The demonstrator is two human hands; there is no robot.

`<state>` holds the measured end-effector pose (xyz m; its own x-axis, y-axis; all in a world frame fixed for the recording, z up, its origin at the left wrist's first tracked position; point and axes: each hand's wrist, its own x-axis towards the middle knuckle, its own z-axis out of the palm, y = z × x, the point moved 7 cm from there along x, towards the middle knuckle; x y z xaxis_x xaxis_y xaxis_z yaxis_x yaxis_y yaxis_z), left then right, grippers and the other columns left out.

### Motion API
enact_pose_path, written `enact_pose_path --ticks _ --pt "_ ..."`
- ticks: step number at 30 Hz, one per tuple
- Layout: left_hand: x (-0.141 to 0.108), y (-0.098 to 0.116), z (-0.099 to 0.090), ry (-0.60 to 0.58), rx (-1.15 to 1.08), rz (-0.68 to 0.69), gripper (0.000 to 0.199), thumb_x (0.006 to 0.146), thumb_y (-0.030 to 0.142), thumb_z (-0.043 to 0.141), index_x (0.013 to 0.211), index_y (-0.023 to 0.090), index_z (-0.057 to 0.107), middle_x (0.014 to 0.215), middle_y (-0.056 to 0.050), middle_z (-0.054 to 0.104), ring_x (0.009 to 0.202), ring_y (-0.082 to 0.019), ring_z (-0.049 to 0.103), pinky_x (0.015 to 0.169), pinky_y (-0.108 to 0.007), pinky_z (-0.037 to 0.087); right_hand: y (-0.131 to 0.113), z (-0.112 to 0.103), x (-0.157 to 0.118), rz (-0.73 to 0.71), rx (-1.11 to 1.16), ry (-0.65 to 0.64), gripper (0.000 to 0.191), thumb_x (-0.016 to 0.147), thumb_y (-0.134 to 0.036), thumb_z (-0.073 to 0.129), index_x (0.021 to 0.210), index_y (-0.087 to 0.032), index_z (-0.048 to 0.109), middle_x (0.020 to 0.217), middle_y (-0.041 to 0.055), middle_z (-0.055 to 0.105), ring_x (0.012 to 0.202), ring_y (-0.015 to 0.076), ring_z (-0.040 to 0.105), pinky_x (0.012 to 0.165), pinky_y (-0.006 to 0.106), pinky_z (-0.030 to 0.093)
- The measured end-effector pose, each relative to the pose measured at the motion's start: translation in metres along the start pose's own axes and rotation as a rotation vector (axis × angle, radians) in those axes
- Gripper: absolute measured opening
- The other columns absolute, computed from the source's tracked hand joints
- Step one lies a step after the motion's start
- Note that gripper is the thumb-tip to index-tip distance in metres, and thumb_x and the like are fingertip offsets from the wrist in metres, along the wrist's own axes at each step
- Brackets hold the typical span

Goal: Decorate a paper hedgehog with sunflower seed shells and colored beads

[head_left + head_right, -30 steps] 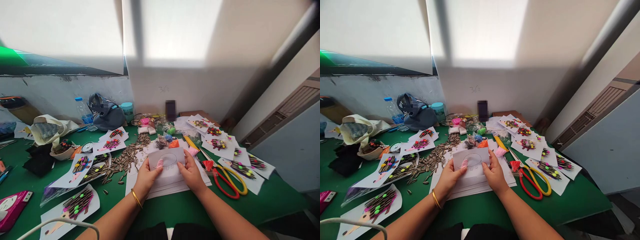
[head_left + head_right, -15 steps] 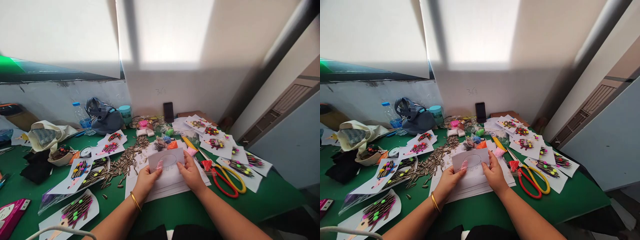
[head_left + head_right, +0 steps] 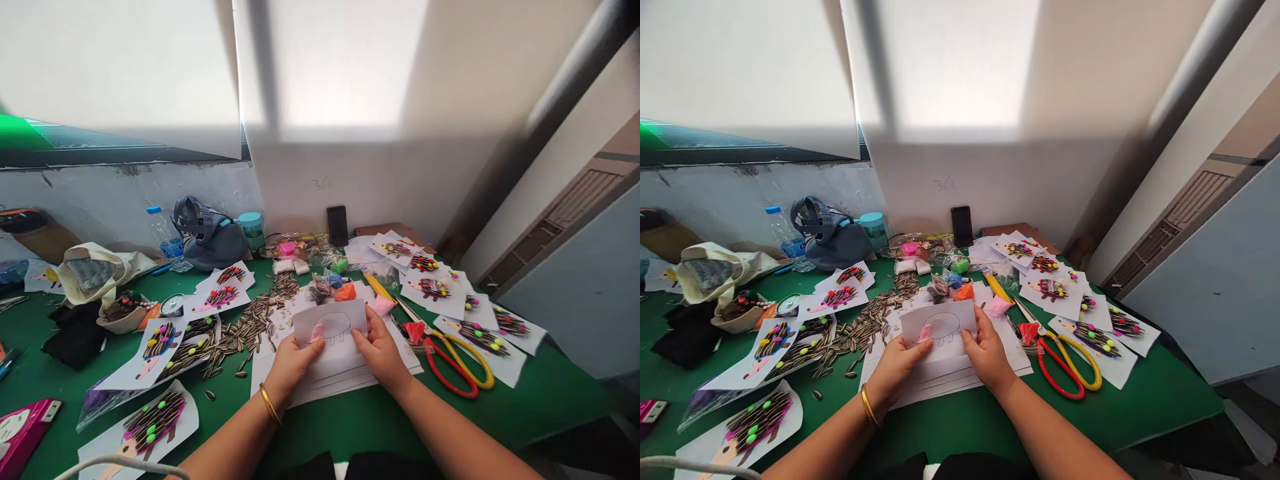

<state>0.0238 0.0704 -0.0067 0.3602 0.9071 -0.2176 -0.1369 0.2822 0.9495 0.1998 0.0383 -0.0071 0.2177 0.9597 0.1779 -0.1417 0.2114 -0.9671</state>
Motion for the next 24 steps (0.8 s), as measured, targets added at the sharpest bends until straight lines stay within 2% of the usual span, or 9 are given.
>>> enact_pose_path --ticks 6,12,19,24 --pt "0.001 0.0 -0.0019 0.019 0.029 0.009 0.053 0.058 0.039 0.084 0.103 0.014 0.071 0.103 -0.01 0.073 0.089 -0.026 0.067 0.078 -0.034 0.052 0.0003 -0.0006 0.0014 0.009 0.031 0.001 0.059 0.084 -0.038 0.063 0.137 -0.028 0.041 0.14 0.0084 0.052 0.127 0.0261 0.051 0.106 0.047 0.043" --pt "0.0024 -0.003 -0.0008 -0.009 0.018 -0.003 0.05 0.068 0.049 0.076 0.104 0.015 0.07 0.101 -0.009 0.073 0.086 -0.024 0.067 0.073 -0.031 0.051 0.0057 -0.003 0.002 0.03 0.026 0.027 0.062 0.082 -0.041 0.064 0.137 -0.027 0.04 0.141 0.0094 0.05 0.129 0.0269 0.049 0.105 0.048 0.043" --pt "0.0022 -0.0029 -0.0016 0.002 0.03 0.011 0.05 0.059 0.042 0.083 0.098 0.014 0.07 0.099 -0.008 0.074 0.085 -0.024 0.066 0.073 -0.03 0.051 0.0 -0.0034 0.0032 0.014 0.056 0.026 0.057 0.084 -0.038 0.064 0.135 -0.027 0.041 0.139 0.0088 0.052 0.125 0.0265 0.052 0.104 0.046 0.045" --pt "0.0005 -0.0018 0.0012 -0.013 0.034 -0.007 0.05 0.065 0.046 0.078 0.102 0.014 0.069 0.098 -0.008 0.073 0.086 -0.024 0.066 0.074 -0.03 0.051 -0.0011 -0.0031 0.0026 0.036 0.106 0.028 0.058 0.083 -0.037 0.065 0.135 -0.027 0.041 0.136 0.0084 0.055 0.122 0.0263 0.055 0.102 0.045 0.046"
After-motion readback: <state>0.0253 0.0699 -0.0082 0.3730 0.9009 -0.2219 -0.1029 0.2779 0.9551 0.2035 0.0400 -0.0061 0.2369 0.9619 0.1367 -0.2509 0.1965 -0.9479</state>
